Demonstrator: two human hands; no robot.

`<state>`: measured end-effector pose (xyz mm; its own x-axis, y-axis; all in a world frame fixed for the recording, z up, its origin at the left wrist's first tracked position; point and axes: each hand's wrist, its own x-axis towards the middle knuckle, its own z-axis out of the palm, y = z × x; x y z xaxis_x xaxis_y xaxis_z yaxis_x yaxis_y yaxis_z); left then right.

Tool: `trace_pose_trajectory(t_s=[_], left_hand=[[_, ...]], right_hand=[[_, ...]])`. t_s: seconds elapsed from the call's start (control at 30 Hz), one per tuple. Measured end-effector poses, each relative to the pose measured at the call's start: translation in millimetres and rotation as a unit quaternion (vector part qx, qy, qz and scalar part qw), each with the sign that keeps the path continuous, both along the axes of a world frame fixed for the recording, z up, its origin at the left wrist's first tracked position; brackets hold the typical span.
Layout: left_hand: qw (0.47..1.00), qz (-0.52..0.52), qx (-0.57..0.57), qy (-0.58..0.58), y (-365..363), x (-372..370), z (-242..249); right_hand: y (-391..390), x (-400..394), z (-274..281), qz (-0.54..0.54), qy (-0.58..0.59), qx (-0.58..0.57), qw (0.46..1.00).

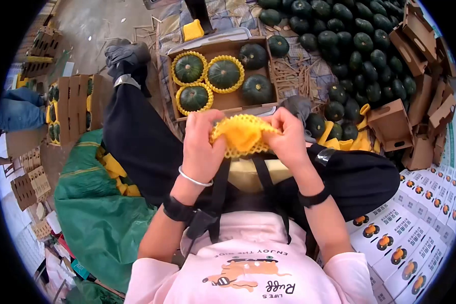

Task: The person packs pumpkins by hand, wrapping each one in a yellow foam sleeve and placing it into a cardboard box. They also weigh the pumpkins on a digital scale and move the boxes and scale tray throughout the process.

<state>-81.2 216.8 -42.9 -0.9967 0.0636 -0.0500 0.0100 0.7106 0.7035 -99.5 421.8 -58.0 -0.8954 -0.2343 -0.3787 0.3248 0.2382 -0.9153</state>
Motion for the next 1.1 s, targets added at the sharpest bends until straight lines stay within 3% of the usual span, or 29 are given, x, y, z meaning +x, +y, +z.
trace_pose_trajectory(t_s=[0.07,0.1,0.13,0.2,0.23,0.27,0.3,0.33,0.37,0.4,0.43,0.47,0.5,0.53,0.57,0.6,0.63,0.67,0.73,0.8,0.83,0.9,0.97,1.0,1.03,1.1], left_hand=[[0.958,-0.001,0.267,-0.109,-8.8,-17.3,-2.7],[0.903,-0.001,0.394,-0.173,-13.5,-18.3,-2.9],[0.822,-0.009,0.517,-0.238,-15.3,-18.0,2.4],[0.609,-0.003,0.702,-0.369,-18.3,-18.5,21.8],[0.52,-0.049,0.782,-0.341,-22.9,-16.4,-4.1],[0.522,-0.059,0.781,-0.336,-20.2,-18.4,-5.7],[0.525,-0.07,0.781,-0.332,-17.4,-20.8,-6.3],[0.646,0.015,0.683,-0.341,-16.2,-17.1,0.7],[0.671,0.036,0.663,-0.331,-4.0,-19.4,-12.1],[0.714,0.008,0.601,-0.359,0.5,-23.7,-30.5],[0.766,0.009,0.531,-0.363,7.3,-34.0,-51.7],[0.812,0.009,0.457,-0.362,16.4,-48.0,-75.6],[0.831,0.078,0.432,-0.341,29.6,-64.6,-105.0],[0.844,0.146,0.405,-0.319,43.2,-78.7,-131.3],[0.778,0.177,0.487,-0.355,54.4,-88.9,-146.1],[0.703,0.205,0.562,-0.385,61.9,-95.5,-160.4],[0.733,0.201,0.552,-0.342,63.6,-91.5,-186.2],[0.769,0.203,0.505,-0.334,53.8,-84.9,-159.1],[0.671,0.258,0.619,-0.316,33.2,-60.5,-105.2],[0.596,0.231,0.739,-0.213,19.8,-43.5,-85.6],[0.518,0.242,0.772,-0.279,7.8,-41.3,-78.0],[0.514,0.232,0.77,-0.298,1.8,-38.0,-71.3],[0.508,0.234,0.764,-0.322,-5.3,-33.1,-72.6],[0.513,0.225,0.758,-0.334,-5.8,-31.7,-57.0],[0.543,0.174,0.762,-0.306,-5.2,-30.5,-39.5],[0.511,0.157,0.777,-0.332,-3.4,-27.2,-15.2]], right_hand=[[0.3,-1.0,-4.9,0.031,-0.068,-0.261,0.963],[-7.3,-2.0,22.9,0.024,-0.16,-0.371,0.915],[-1.1,-4.6,21.1,0.006,-0.226,-0.407,0.885],[0.8,1.8,8.6,0.082,-0.28,-0.338,0.895],[1.0,10.5,8.3,0.197,-0.263,-0.328,0.886],[-6.5,22.2,9.9,0.21,-0.352,-0.413,0.813],[-1.7,20.8,5.4,0.094,-0.294,-0.414,0.856],[5.6,14.4,0.8,-0.021,-0.229,-0.407,0.884],[5.9,-21.0,28.4,-0.1,-0.198,-0.43,0.875],[14.9,-47.1,22.1,-0.106,-0.186,-0.413,0.885],[15.1,-68.5,-1.2,-0.135,-0.152,-0.322,0.924],[10.8,-90.5,-27.9,-0.092,-0.1,-0.143,0.98],[12.2,-112.6,-55.7,0.015,0.027,0.053,0.998],[8.8,-134.3,-72.1,0.109,0.098,0.241,0.959],[7.5,-146.3,-102.2,0.211,0.11,0.362,0.901],[9.3,-147.9,-119.4,0.256,0.061,0.309,0.914],[10.2,-151.3,-114.5,0.251,0.065,0.309,0.915],[11.6,-151.3,-105.2,0.247,0.072,0.31,0.915],[5.5,-122.7,-52.5,0.132,0.149,0.314,0.928],[-9.6,-75.9,-14.8,0.103,0.188,0.278,0.936],[-21.3,-54.1,-3.9,0.112,0.174,0.267,0.941],[-28.7,-40.0,-7.1,0.1,0.161,0.253,0.949],[-20.9,-52.0,-35.2,0.026,0.054,0.077,0.995],[-23.5,-53.4,-33.3,-0.013,-0.005,-0.013,1.0],[-24.6,-47.2,-23.8,-0.06,-0.125,-0.185,0.973],[-23.7,-42.1,-7.7,-0.062,-0.11,-0.236,0.963]])
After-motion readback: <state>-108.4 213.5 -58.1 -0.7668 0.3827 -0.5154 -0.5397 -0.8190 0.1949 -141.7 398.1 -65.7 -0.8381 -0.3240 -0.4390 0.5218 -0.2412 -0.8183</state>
